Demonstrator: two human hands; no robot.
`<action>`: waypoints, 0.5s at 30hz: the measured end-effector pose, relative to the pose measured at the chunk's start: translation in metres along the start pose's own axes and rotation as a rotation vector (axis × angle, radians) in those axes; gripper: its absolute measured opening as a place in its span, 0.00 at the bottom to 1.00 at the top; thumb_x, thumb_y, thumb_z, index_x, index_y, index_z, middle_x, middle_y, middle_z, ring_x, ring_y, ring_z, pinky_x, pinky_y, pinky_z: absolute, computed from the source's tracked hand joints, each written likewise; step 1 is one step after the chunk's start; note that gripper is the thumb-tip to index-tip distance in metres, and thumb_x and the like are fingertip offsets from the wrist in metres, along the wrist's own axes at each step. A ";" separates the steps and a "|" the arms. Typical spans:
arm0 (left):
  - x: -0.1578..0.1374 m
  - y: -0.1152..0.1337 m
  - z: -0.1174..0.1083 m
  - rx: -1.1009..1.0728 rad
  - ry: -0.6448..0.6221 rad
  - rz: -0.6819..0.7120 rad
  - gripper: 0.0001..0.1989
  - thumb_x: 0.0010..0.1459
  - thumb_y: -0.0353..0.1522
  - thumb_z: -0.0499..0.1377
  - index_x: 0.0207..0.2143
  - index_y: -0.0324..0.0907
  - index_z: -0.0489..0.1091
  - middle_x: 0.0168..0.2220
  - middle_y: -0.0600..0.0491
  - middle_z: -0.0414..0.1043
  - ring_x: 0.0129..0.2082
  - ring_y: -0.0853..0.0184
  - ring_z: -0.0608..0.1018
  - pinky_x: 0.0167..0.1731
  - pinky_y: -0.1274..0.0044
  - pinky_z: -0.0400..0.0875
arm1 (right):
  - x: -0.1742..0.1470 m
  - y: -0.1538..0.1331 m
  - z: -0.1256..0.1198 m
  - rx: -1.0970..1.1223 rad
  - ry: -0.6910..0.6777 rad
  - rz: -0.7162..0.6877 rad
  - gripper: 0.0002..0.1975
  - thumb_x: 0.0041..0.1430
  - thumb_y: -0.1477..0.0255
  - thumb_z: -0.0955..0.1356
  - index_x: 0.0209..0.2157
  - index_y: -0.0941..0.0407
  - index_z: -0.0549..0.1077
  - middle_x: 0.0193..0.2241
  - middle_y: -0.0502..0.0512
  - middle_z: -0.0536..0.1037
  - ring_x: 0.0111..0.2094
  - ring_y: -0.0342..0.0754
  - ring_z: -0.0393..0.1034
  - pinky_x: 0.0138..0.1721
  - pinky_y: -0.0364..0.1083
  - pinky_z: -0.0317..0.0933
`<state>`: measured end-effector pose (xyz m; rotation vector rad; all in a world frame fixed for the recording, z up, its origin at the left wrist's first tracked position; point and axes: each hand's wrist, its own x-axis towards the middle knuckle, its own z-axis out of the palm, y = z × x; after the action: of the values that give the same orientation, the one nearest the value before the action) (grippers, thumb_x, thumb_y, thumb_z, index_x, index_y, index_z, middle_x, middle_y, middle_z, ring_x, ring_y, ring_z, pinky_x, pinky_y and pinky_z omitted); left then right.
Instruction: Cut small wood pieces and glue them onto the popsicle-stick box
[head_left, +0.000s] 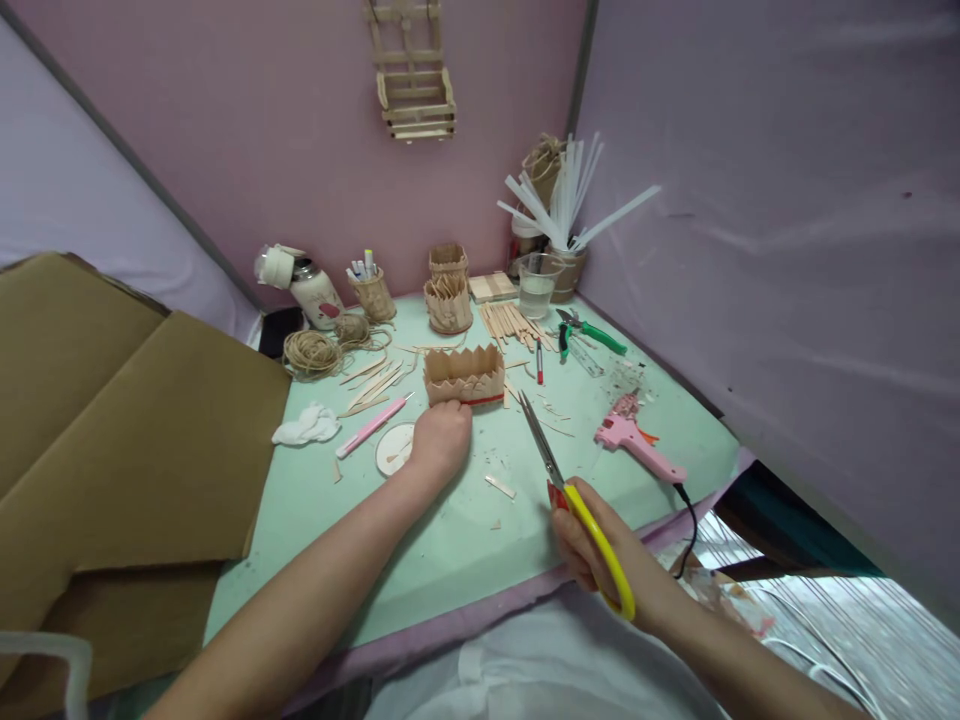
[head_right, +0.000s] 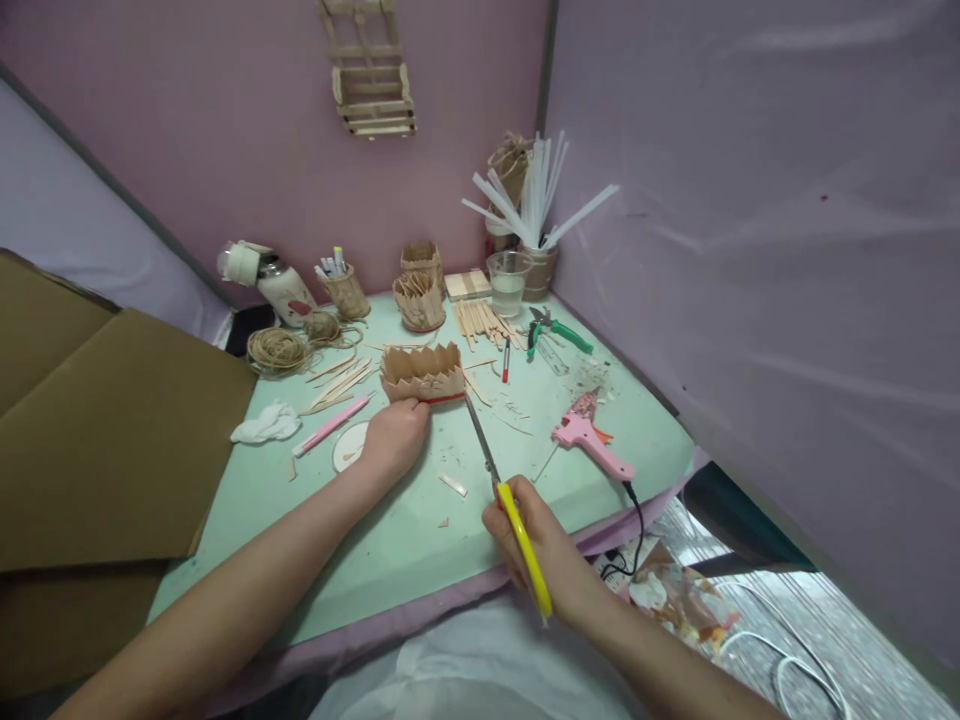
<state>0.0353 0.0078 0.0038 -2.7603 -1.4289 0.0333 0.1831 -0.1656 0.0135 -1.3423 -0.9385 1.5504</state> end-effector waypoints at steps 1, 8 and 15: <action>0.000 0.001 -0.001 -0.005 -0.005 -0.009 0.14 0.56 0.25 0.45 0.35 0.34 0.70 0.35 0.40 0.71 0.35 0.58 0.73 0.33 0.71 0.63 | 0.001 0.002 -0.001 0.004 0.000 -0.005 0.20 0.55 0.51 0.62 0.29 0.52 0.52 0.15 0.39 0.52 0.15 0.37 0.45 0.15 0.39 0.46; 0.000 0.004 -0.005 -0.133 0.020 -0.059 0.14 0.54 0.24 0.45 0.34 0.33 0.70 0.35 0.39 0.71 0.35 0.58 0.73 0.33 0.71 0.63 | 0.004 0.004 -0.005 -0.004 0.157 -0.137 0.17 0.56 0.55 0.63 0.29 0.52 0.53 0.16 0.39 0.52 0.15 0.37 0.46 0.15 0.39 0.46; -0.029 0.000 -0.020 -1.109 -0.196 -0.148 0.12 0.52 0.38 0.53 0.32 0.39 0.71 0.23 0.55 0.67 0.23 0.70 0.67 0.23 0.79 0.58 | 0.019 -0.023 0.001 -0.205 0.404 -0.229 0.21 0.46 0.57 0.70 0.30 0.52 0.55 0.24 0.45 0.68 0.17 0.38 0.55 0.17 0.41 0.50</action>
<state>0.0190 -0.0160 0.0235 -3.4773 -2.1936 -0.7261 0.1838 -0.1399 0.0280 -1.5569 -0.9702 0.9821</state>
